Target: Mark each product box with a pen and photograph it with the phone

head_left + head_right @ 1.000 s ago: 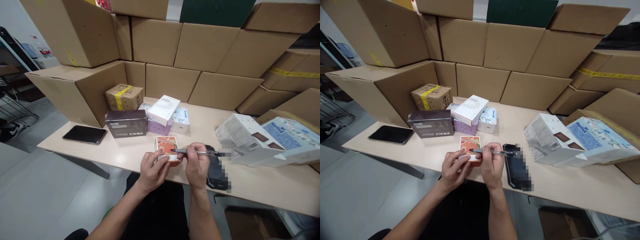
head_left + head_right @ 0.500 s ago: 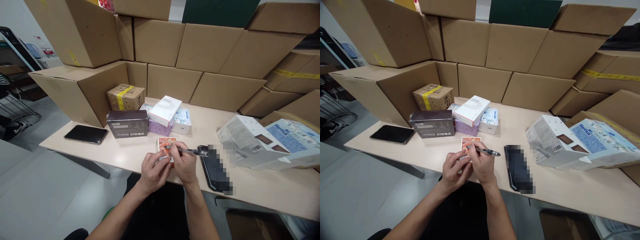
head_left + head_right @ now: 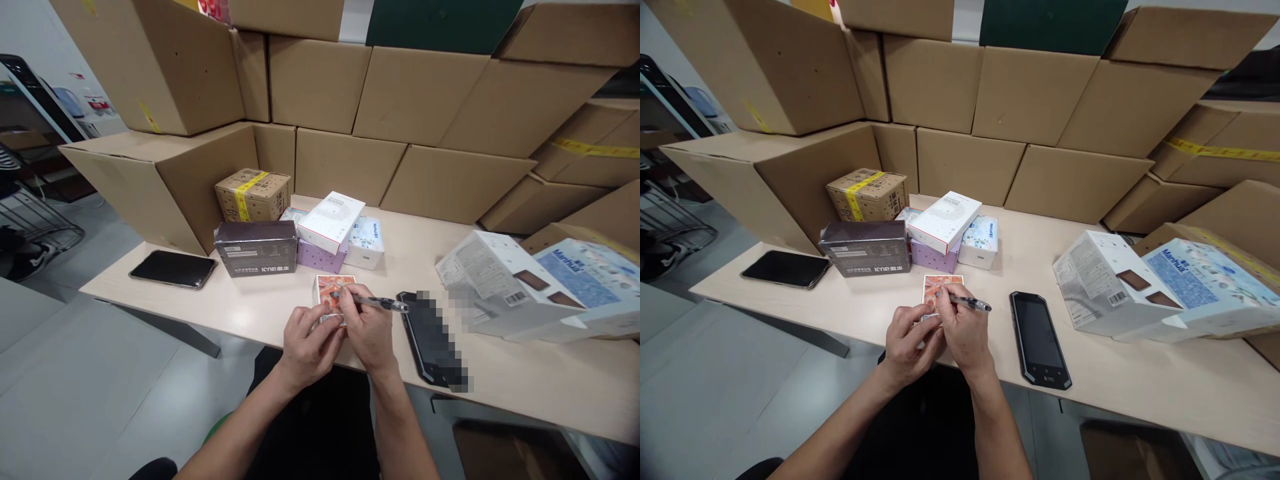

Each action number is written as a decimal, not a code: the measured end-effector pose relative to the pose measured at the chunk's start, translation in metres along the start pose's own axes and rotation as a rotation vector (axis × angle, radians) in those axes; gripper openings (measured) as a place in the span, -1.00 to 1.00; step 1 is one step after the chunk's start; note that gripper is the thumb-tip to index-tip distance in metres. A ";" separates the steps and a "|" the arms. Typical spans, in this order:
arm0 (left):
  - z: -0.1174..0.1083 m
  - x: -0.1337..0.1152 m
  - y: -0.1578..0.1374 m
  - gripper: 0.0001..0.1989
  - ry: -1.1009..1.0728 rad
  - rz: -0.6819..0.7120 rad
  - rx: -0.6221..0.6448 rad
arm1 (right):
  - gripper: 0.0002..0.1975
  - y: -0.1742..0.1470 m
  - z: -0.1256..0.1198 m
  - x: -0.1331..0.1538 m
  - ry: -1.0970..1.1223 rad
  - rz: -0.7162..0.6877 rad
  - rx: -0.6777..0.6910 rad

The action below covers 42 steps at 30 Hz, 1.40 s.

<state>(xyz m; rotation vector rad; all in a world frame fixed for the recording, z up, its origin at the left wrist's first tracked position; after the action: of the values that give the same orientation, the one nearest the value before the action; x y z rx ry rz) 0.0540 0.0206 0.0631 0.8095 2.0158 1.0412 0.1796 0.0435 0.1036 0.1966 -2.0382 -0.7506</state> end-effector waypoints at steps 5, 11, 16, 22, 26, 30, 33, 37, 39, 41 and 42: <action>0.000 0.001 0.000 -0.79 0.002 0.006 -0.007 | -0.82 -0.002 0.001 -0.004 0.034 0.007 0.001; 0.000 0.001 -0.001 -0.75 -0.019 0.000 0.017 | -0.80 -0.019 -0.018 -0.032 0.111 0.133 -0.273; 0.001 0.006 -0.003 -0.72 -0.023 -0.024 -0.003 | -0.72 -0.031 -0.051 -0.045 -0.307 0.035 -0.230; 0.003 0.009 -0.004 -0.72 -0.028 -0.061 -0.003 | -0.46 -0.038 -0.030 -0.059 -0.877 -0.014 0.242; 0.002 0.008 -0.003 -0.75 -0.014 -0.058 -0.005 | -0.56 -0.032 -0.012 -0.061 -0.961 -0.013 0.310; 0.003 0.011 -0.001 -0.75 -0.019 -0.087 0.014 | -0.50 -0.033 -0.025 -0.057 -0.915 -0.019 0.241; 0.003 0.012 -0.002 -0.71 -0.040 -0.095 0.020 | -0.49 -0.051 -0.062 -0.052 -0.925 0.047 0.059; 0.002 0.010 -0.002 -0.65 -0.070 -0.091 0.012 | -0.07 -0.092 -0.111 -0.063 -1.023 0.284 -0.104; 0.001 0.010 -0.002 -0.62 -0.084 -0.095 0.007 | 0.03 -0.107 -0.120 -0.075 -1.004 0.358 -0.079; 0.001 0.010 -0.001 -0.61 -0.093 -0.103 0.001 | 0.03 -0.113 -0.119 -0.086 -0.970 0.385 -0.053; 0.000 0.010 -0.001 -0.61 -0.095 -0.106 0.000 | 0.00 -0.113 -0.116 -0.091 -0.956 0.385 -0.048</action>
<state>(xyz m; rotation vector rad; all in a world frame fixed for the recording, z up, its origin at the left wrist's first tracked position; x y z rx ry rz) 0.0484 0.0282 0.0591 0.7303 1.9557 0.9257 0.3083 -0.0600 0.0178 -0.6971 -2.8088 -0.7056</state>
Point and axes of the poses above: each hand's wrist, its own y-axis towards the middle knuckle, its own z-axis out of the palm, x = y × z, the point moved 6 cm from there along y, towards the middle knuckle, and after that the axes turned 2 degrees about -z, right-handed, at the moved point
